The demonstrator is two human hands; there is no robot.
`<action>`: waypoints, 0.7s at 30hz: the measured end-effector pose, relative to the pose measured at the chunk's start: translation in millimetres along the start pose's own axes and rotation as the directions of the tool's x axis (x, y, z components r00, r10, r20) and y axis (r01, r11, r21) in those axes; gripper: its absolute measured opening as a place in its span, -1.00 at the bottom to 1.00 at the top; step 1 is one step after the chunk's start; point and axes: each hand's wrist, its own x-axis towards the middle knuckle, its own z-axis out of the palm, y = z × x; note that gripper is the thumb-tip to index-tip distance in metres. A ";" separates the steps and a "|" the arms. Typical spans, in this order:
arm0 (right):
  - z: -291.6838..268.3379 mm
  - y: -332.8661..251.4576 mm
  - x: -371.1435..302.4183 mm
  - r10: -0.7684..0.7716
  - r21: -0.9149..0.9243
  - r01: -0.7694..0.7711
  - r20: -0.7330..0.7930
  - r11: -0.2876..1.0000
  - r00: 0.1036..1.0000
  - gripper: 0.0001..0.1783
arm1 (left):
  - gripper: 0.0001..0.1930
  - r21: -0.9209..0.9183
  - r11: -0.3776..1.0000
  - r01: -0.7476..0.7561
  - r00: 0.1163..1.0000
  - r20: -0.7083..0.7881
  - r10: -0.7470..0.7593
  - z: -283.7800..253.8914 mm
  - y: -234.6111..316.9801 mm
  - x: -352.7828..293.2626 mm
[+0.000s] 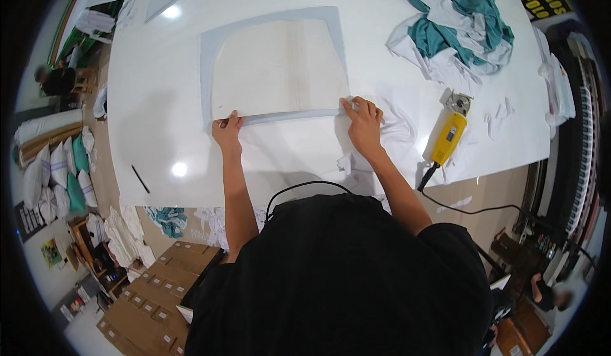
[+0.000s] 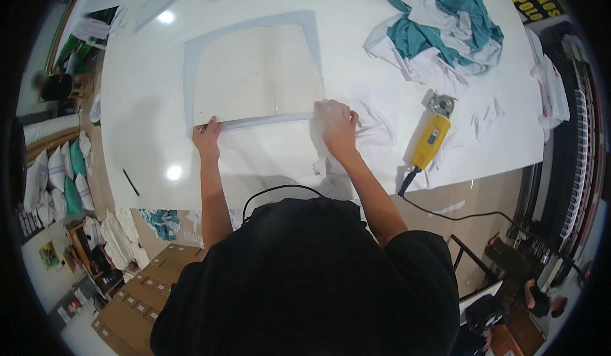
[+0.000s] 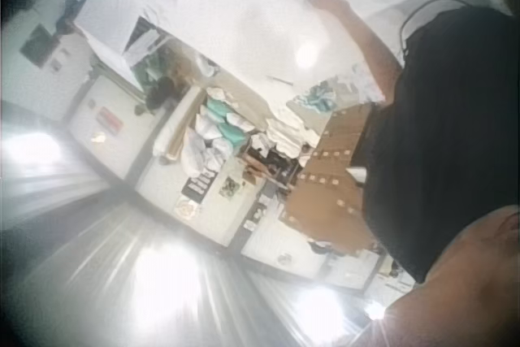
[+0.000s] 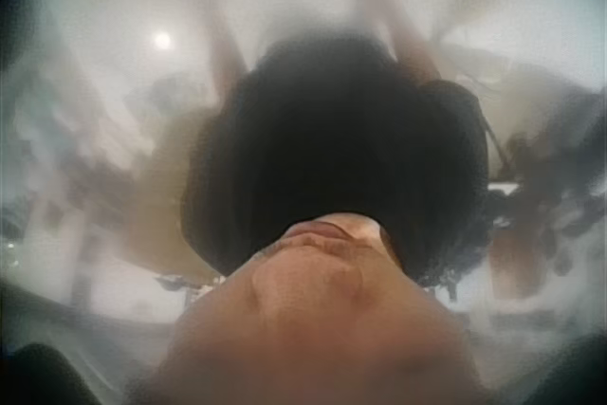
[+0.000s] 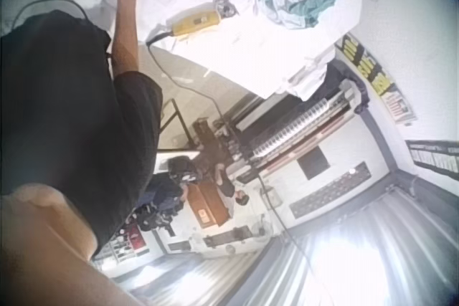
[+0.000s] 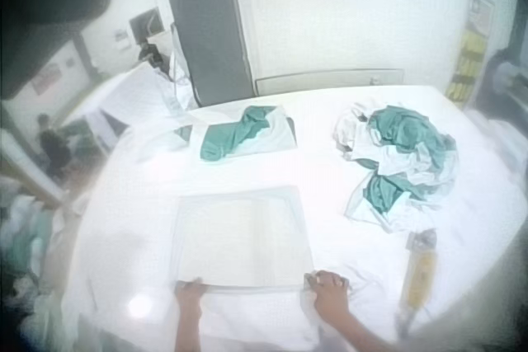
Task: The person uses a yellow rotary fabric cutter to trim a piece of teal fabric, places a cardboard template over a white piece of fabric, and then traces around the template with a pen.
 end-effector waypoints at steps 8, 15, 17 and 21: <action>7.8 8.5 -1.3 -0.046 -0.079 0.048 0.037 0.996 0.998 -0.26 | -0.58 0.210 0.978 -0.012 0.988 -0.145 0.043 -18.6 15.5 12.6; 2.8 3.7 1.0 -0.031 -0.065 0.032 0.018 0.997 0.999 -0.32 | -0.58 0.527 0.842 -0.110 0.975 -0.108 0.195 -23.4 10.5 20.6; 5.1 5.6 0.6 -0.030 -0.082 0.033 0.035 0.996 0.999 -0.32 | -0.63 0.560 0.820 -0.119 0.971 -0.105 0.213 -23.0 14.3 21.4; 5.8 4.8 0.1 -0.013 -0.067 0.017 0.058 0.998 0.998 -0.30 | -0.71 0.536 0.844 -0.024 0.987 -0.122 0.106 -27.8 25.2 21.7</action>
